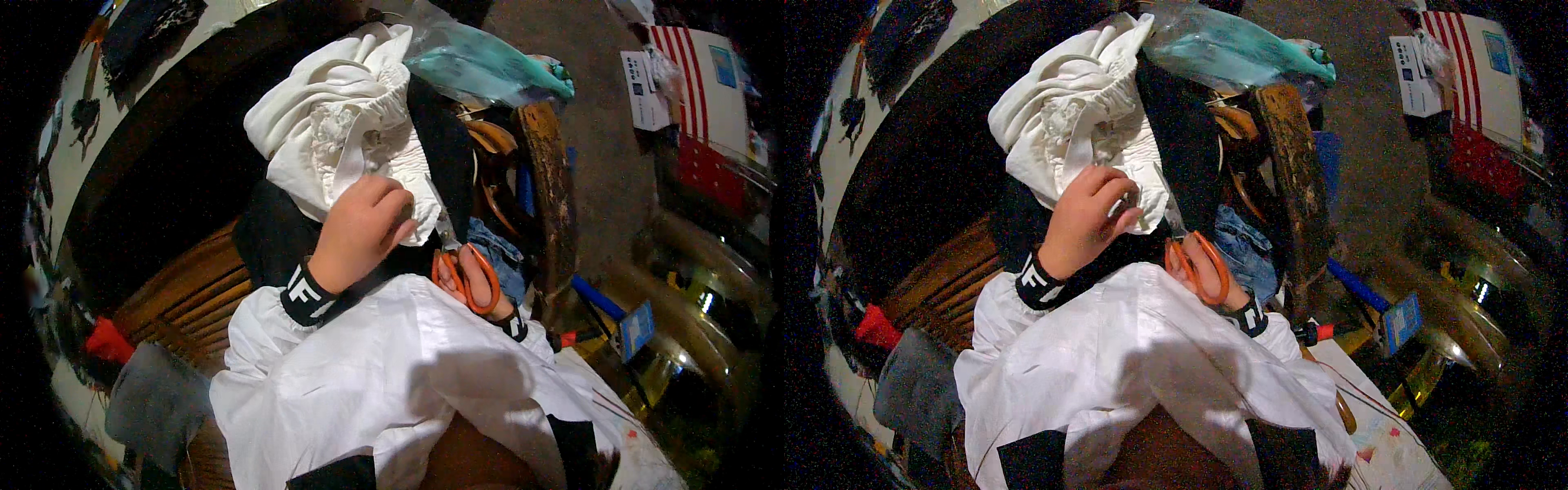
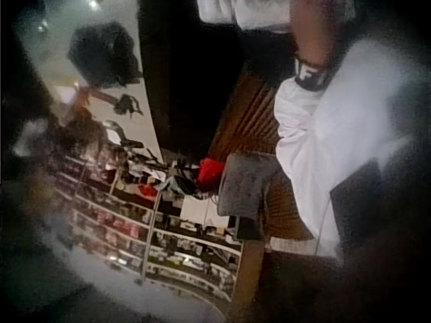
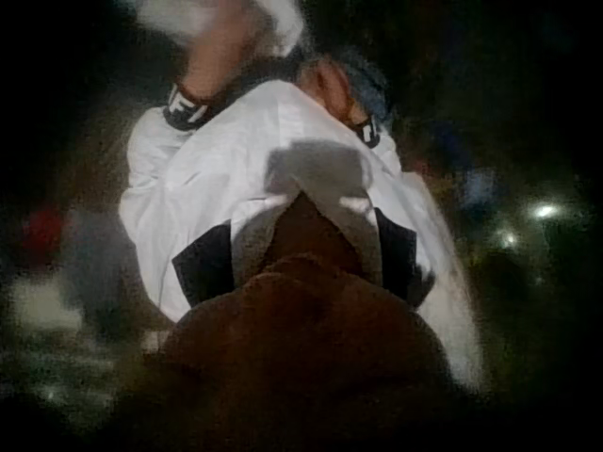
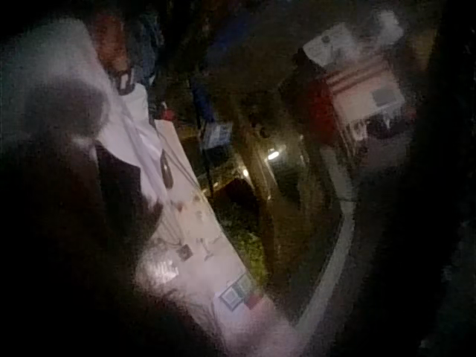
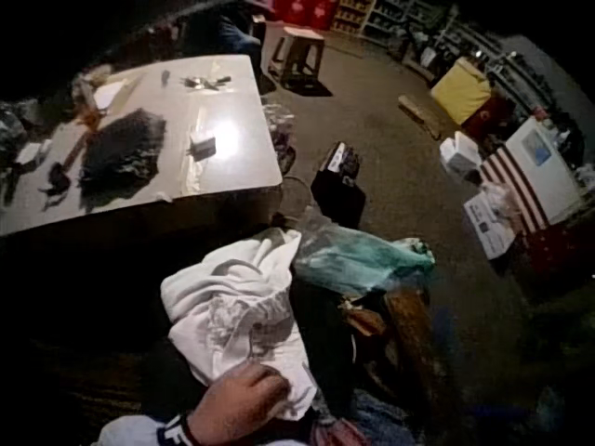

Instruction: The person uses a small blade to cut a white fabric item, then switches to scissors to trim the edges. The person holds the fabric with one hand while cutting with the other, working on a cluttered table.

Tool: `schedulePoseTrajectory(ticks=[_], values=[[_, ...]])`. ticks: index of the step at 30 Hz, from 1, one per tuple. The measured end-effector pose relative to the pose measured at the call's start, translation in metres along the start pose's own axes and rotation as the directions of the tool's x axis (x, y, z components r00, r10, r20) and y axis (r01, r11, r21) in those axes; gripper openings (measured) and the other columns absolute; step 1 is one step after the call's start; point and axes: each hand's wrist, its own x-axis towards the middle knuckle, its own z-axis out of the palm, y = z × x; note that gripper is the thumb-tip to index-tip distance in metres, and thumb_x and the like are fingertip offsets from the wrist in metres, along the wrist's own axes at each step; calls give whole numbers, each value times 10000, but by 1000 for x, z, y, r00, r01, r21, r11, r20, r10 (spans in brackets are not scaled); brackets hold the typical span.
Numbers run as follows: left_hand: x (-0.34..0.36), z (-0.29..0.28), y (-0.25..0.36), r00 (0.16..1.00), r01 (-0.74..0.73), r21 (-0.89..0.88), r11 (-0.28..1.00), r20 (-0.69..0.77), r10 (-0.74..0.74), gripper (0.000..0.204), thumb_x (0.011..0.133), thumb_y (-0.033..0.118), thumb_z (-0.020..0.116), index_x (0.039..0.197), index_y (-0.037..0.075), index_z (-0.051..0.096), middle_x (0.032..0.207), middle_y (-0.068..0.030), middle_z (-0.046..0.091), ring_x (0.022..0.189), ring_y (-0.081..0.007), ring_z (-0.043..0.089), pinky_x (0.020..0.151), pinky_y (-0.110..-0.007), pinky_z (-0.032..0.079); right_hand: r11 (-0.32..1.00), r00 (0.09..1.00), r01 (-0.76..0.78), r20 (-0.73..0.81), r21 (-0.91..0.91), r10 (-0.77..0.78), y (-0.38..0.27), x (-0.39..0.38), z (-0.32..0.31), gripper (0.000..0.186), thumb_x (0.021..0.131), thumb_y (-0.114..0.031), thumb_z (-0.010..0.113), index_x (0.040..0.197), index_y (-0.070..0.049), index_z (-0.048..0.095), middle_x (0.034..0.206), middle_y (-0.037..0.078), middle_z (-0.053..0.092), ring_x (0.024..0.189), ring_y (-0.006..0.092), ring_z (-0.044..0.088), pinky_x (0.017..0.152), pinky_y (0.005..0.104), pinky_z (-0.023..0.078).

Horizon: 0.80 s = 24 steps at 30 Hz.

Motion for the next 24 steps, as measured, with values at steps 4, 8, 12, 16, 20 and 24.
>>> schedulePoseTrajectory(ticks=[4, 8, 12, 16, 20, 24], values=[[3, 11, 15, 1000, -30, 54, 998, 9, 30, 358, 681, 229, 764, 894, 26, 561, 936, -125, 552, 849, -316, 539, 723, -379, 456, 963, 990, 135, 80, -235, -120, -5, -5, 2, 336, 994, -316, 436, 780, -63, 485, 720, 13, 494, 638, 78, 447, 529, 222, 353], [2, 17, 16, 996, 52, 179, 982, 57, -63, 464, 649, 331, 778, 911, 27, 545, 925, -122, 532, 869, -318, 520, 743, -392, 435, 951, 991, 125, -4, -283, -132, -7, -9, 10, 328, 989, -317, 437, 803, -51, 487, 689, 12, 481, 602, 87, 452, 515, 231, 344], [-3, 35, 4, 992, 34, 208, 978, 108, -58, 481, 633, 303, 779, 932, 13, 538, 934, -133, 518, 894, -320, 508, 755, -402, 422, 948, 991, 114, -32, -298, -129, -1, -5, 5, 384, 986, -398, 427, 859, -43, 501, 665, 9, 464, 504, 88, 418, 455, 223, 322], [-6, 53, -2, 989, 84, 227, 970, 103, -110, 402, 638, 197, 760, 933, 22, 551, 943, -133, 527, 897, -327, 517, 740, -404, 438, 986, 997, 73, 4, -150, -73, 2, -2, 0, 446, 979, -466, 409, 903, -37, 508, 648, 2, 439, 442, 77, 381, 404, 220, 304], [-6, 57, -10, 987, 154, 120, 981, 28, -158, 270, 689, 92, 696, 919, 35, 566, 903, -129, 552, 868, -338, 542, 739, -408, 450, 977, 999, 45, -2, -207, -46, -3, -7, -1, 440, 976, -465, 420, 970, -33, 506, 696, 2, 435, 490, 71, 394, 430, 219, 317], [-6, 60, -16, 976, 211, -2, 978, -58, -210, 217, 716, 54, 667, 898, 40, 550, 860, -138, 546, 852, -336, 549, 724, -425, 452, 990, 1000, 18, 15, -138, -16, -1, -7, -8, 477, 963, -478, 450, 1120, -29, 483, 819, 4, 442, 627, 63, 421, 497, 207, 340]])
